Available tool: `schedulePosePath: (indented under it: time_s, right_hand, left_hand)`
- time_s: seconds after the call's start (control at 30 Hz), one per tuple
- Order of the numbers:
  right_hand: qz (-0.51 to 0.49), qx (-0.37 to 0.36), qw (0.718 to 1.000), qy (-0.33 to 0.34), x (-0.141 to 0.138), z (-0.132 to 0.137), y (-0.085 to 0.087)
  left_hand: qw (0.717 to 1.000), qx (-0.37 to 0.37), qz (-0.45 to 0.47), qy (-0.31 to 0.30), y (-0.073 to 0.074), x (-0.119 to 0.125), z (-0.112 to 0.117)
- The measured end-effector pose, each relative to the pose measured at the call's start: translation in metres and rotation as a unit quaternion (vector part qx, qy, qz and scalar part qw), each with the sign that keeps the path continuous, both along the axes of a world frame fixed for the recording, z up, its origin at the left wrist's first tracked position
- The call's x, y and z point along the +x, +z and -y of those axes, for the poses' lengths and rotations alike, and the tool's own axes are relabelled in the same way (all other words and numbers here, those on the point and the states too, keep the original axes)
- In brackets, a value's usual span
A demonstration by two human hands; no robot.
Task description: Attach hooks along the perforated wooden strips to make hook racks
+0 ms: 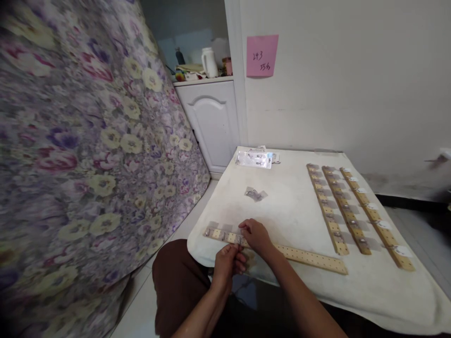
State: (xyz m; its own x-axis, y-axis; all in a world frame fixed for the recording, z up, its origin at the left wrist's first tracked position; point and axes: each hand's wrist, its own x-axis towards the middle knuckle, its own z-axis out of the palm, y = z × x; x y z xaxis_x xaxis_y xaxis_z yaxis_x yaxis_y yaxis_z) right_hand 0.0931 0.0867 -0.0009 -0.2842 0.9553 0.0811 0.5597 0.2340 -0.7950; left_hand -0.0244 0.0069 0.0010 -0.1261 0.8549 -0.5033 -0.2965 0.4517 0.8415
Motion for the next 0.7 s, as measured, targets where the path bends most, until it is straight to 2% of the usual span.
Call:
schedulePosePath:
  time_s: [0.7]
  right_hand:
    - [-0.002, -0.023, 1.0, 0.018, 0.0055, 0.0046, 0.0045]
  left_hand:
    - [1.0, 0.002, -0.013, -0.003, -0.0015, 0.0014, -0.0008]
